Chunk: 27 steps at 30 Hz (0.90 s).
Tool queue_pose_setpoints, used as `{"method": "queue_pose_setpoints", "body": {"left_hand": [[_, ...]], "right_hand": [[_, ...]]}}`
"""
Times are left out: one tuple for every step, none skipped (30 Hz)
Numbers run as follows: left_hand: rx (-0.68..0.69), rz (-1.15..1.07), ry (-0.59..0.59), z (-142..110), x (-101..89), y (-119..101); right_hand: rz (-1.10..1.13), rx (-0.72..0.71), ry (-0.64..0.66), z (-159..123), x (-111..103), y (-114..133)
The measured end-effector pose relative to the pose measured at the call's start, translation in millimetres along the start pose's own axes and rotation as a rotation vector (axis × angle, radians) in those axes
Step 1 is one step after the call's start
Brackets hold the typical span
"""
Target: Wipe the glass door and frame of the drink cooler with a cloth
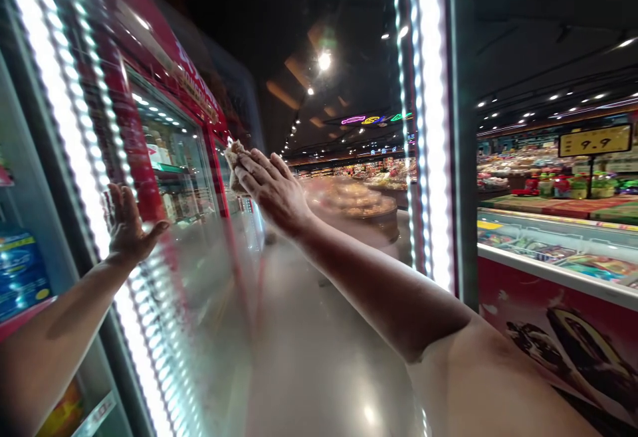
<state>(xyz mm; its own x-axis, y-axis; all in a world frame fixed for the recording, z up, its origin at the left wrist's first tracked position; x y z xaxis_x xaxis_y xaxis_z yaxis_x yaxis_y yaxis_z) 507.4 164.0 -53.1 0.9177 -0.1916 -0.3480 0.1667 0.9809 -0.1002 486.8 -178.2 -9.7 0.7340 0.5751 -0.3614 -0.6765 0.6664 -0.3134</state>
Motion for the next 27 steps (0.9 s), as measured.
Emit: {"method": "queue_pose_setpoints", "body": {"left_hand": [[0.000, 0.005, -0.007, 0, -0.6, 0], [-0.002, 0.011, -0.012, 0, -1.0, 0], [-0.007, 0.016, -0.016, 0, -1.3, 0], [-0.014, 0.017, -0.018, 0, -1.5, 1], [-0.019, 0.018, -0.017, 0, -1.3, 1], [-0.024, 0.019, -0.015, 0, -1.1, 1], [-0.027, 0.021, -0.015, 0, -0.9, 1], [-0.029, 0.024, -0.017, 0, -1.1, 0], [-0.028, 0.027, -0.018, 0, -1.1, 0], [-0.025, 0.029, -0.021, 0, -1.3, -1], [-0.019, 0.029, -0.024, 0, -1.6, -2], [-0.011, 0.026, -0.029, 0, -2.1, -3], [-0.002, 0.023, -0.031, 0, -2.4, -4], [0.004, 0.021, -0.033, -1, -2.8, -5], [0.004, 0.020, -0.034, -1, -3.1, -6], [-0.001, 0.020, -0.033, -1, -3.2, -6], [-0.010, 0.022, -0.028, -1, -2.9, -5], [-0.021, 0.025, -0.024, -1, -2.7, -4], [-0.030, 0.026, -0.018, -1, -2.2, -4], [-0.035, 0.027, -0.015, -1, -1.9, -3], [-0.034, 0.026, -0.015, -1, -1.9, -4], [-0.029, 0.025, -0.020, 0, -2.2, -4], [-0.023, 0.023, -0.026, 0, -2.6, -5], [-0.017, 0.021, -0.032, 0, -2.9, -6], [-0.010, 0.020, -0.037, 0, -3.1, -7], [-0.004, 0.019, -0.042, 0, -3.2, -8], [0.001, 0.019, -0.047, 0, -3.4, -8]], "right_hand": [[0.004, -0.009, 0.010, -5, 1, 2], [0.009, -0.023, 0.019, -10, 2, 3], [0.013, -0.037, 0.023, -13, 2, 4], [0.015, -0.047, 0.023, -15, 0, 3], [0.015, -0.049, 0.018, -16, -2, 0], [0.013, -0.040, 0.008, -15, -6, -5], [0.009, -0.024, -0.005, -14, -10, -10], [0.005, -0.004, -0.019, -13, -14, -16], [0.001, 0.017, -0.033, -12, -17, -21], [-0.001, 0.034, -0.044, -13, -19, -24], [-0.001, 0.043, -0.048, -14, -19, -26], [-0.001, 0.043, -0.044, -17, -17, -26], [0.000, 0.036, -0.038, -20, -15, -25], [0.001, 0.021, -0.030, -24, -12, -23], [0.001, 0.002, -0.019, -28, -10, -20], [-0.001, -0.019, -0.007, -31, -8, -19], [-0.003, -0.038, 0.004, -33, -7, -19], [-0.005, -0.054, 0.013, -34, -8, -20], [-0.008, -0.063, 0.019, -34, -10, -23], [-0.010, -0.063, 0.018, -33, -14, -28], [-0.016, -0.050, 0.009, -32, -18, -34], [-0.024, -0.029, -0.007, -31, -24, -41], [-0.034, -0.007, -0.024, -32, -28, -47], [-0.047, 0.013, -0.040, -34, -31, -51], [-0.060, 0.024, -0.048, -37, -33, -53], [-0.072, 0.024, -0.051, -42, -33, -54], [-0.080, 0.018, -0.048, -47, -32, -53]]}}
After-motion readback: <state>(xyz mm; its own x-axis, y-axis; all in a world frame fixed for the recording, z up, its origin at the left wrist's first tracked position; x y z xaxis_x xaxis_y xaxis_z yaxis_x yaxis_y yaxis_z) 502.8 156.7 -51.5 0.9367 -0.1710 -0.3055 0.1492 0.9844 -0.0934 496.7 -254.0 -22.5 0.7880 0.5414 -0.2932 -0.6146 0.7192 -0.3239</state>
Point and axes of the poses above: each hand's wrist, its own z-axis towards the middle knuckle, its own x-axis out of the palm, y = z × x, the point moved 10 cm from there along z, towards the middle knuckle, and after that the axes turned 1 degree about -z, right-handed, at the moved point
